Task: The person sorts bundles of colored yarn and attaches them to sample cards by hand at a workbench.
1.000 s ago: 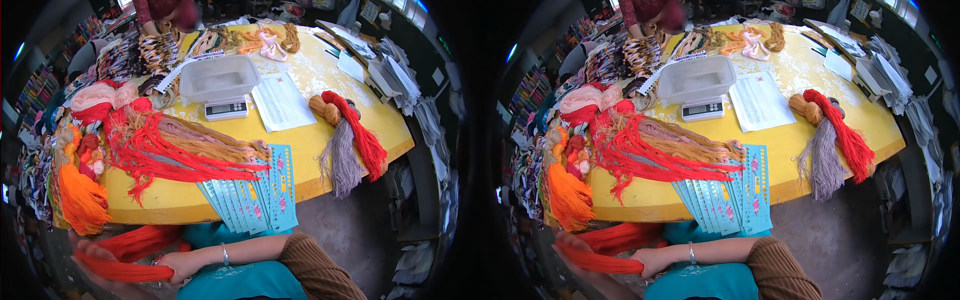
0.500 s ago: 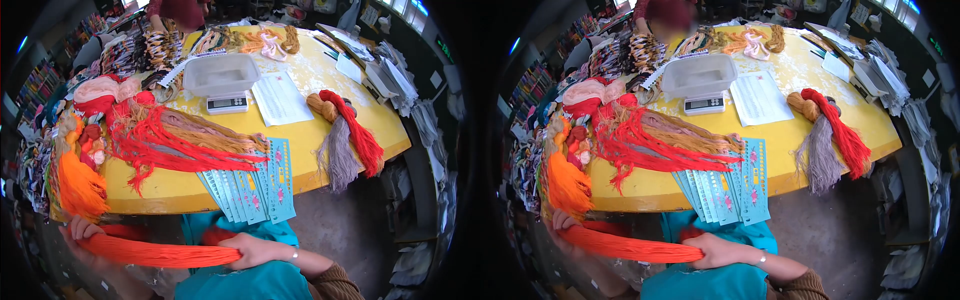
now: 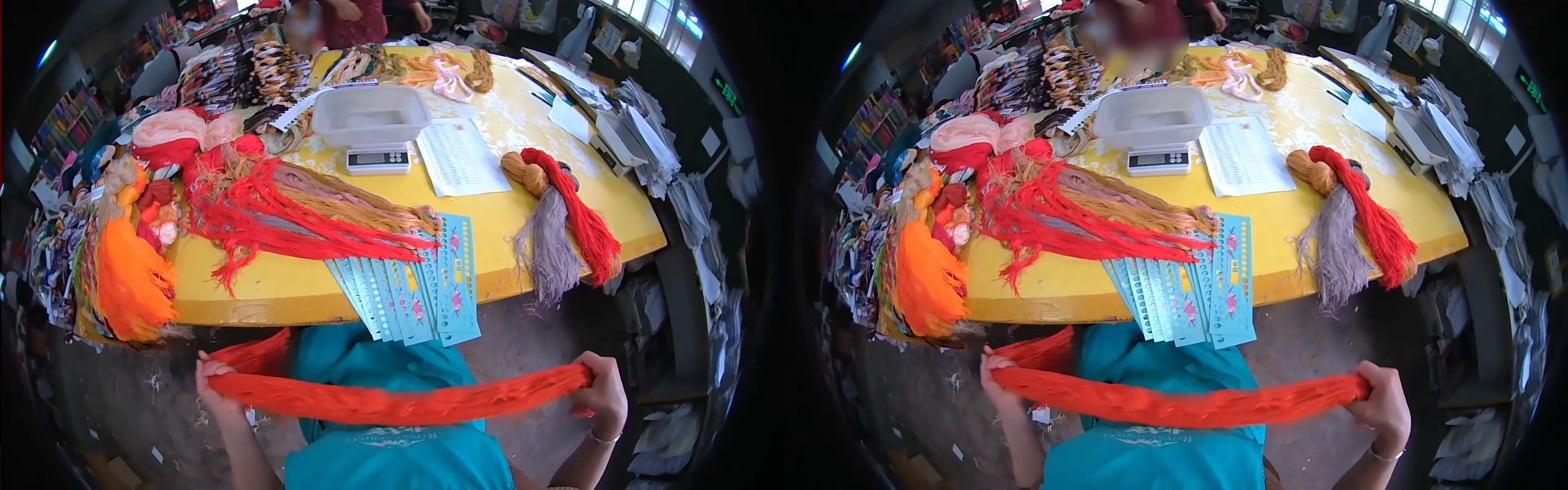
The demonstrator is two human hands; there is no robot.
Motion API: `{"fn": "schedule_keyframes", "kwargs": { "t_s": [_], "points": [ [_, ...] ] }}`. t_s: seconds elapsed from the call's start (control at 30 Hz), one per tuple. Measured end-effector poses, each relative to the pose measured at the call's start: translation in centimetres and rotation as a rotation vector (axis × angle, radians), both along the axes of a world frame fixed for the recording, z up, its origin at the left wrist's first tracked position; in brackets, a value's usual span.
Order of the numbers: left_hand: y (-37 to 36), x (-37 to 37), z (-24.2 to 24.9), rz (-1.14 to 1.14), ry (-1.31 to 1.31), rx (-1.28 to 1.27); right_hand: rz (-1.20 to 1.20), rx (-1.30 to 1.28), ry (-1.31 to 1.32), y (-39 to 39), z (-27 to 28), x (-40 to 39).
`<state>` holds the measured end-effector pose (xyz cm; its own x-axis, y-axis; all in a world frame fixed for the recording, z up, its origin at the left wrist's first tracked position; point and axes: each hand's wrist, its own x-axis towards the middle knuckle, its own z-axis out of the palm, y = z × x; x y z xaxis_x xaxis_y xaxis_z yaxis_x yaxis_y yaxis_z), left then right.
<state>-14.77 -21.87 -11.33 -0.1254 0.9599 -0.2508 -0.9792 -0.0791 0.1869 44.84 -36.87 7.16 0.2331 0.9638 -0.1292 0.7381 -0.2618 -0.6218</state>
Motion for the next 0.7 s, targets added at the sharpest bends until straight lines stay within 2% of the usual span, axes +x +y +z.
{"fn": "schedule_keyframes", "kwargs": {
  "t_s": [0.07,0.1,0.13,0.17,0.2,0.23,0.27,0.3,0.33,0.37,0.4,0.43,0.47,0.5,0.53,0.57,0.6,0.63,0.67,0.7],
  "points": [
    [-0.8,0.6,-3.2,0.024,0.056,-0.133,-0.039,0.029,-0.101,0.7,-3.7,1.3],
    [-1.5,1.3,-4.8,0.041,0.105,-0.201,-0.148,-0.044,0.031,0.9,-6.4,1.9],
    [-2.3,1.4,-7.2,-0.038,0.317,-0.182,-0.247,-0.122,0.162,1.2,-9.7,2.7],
    [-3.4,1.8,-9.9,-0.023,0.461,-0.297,-0.166,-0.022,0.115,0.9,-15.1,4.2],
    [-4.6,1.9,-12.9,0.016,0.305,-0.451,-0.308,-0.141,0.232,1.1,-18.1,3.9],
    [-6.0,1.7,-15.9,0.048,0.143,-0.596,-0.28,-0.112,0.238,0.1,-23.9,5.2],
    [-7.9,1.1,-19.4,0.036,0.107,-0.655,-0.198,-0.231,0.043,0.1,-25.2,3.6],
    [-9.1,0.8,-21.5,0.017,0.069,-0.713,-0.222,-0.382,0.161,-1.4,-30.6,4.3],
    [-9.7,1.9,-19.7,-0.111,0.093,-0.816,-0.075,-0.294,0.026,-3.1,-35.1,3.9],
    [-10.2,3.2,-16.9,-0.242,0.116,-0.915,-0.082,-0.262,0.203,-4.5,-38.0,3.4],
    [-10.9,3.0,-16.4,-0.306,0.093,-0.928,-0.088,-0.23,0.382,-4.4,-39.5,2.6],
    [-12.0,1.2,-19.3,-0.287,0.086,-0.925,-0.248,-0.308,0.496,-3.8,-38.5,1.2],
    [-13.2,-2.0,-24.3,-0.211,0.167,-0.927,-0.412,-0.388,0.609,-3.5,-37.3,0.3],
    [-13.5,-3.6,-26.8,-0.138,0.249,-0.929,-0.508,-0.461,0.693,-2.9,-36.5,0.4],
    [-13.0,-5.2,-22.8,-0.129,0.246,-0.931,-0.5,-0.465,0.692,-2.3,-35.8,0.8],
    [-7.5,-3.0,-14.9,0.035,0.838,-0.829,-0.57,-0.5,0.635,-2.0,-35.2,1.4],
    [-2.6,-0.9,-7.4,0.093,1.099,-0.749,-0.64,-0.535,0.575,-1.6,-35.0,2.0],
    [0.9,-2.2,-5.1,0.097,1.312,-0.448,-0.674,-0.534,0.559,-1.2,-34.7,2.5],
    [5.1,-2.0,-1.1,0.135,1.402,-0.281,-0.706,-0.531,0.544,-0.9,-34.6,3.2],
    [9.1,-3.0,1.2,0.13,1.511,-0.249,-0.778,-0.529,0.544,-0.4,-34.8,3.9]
  ]
}}
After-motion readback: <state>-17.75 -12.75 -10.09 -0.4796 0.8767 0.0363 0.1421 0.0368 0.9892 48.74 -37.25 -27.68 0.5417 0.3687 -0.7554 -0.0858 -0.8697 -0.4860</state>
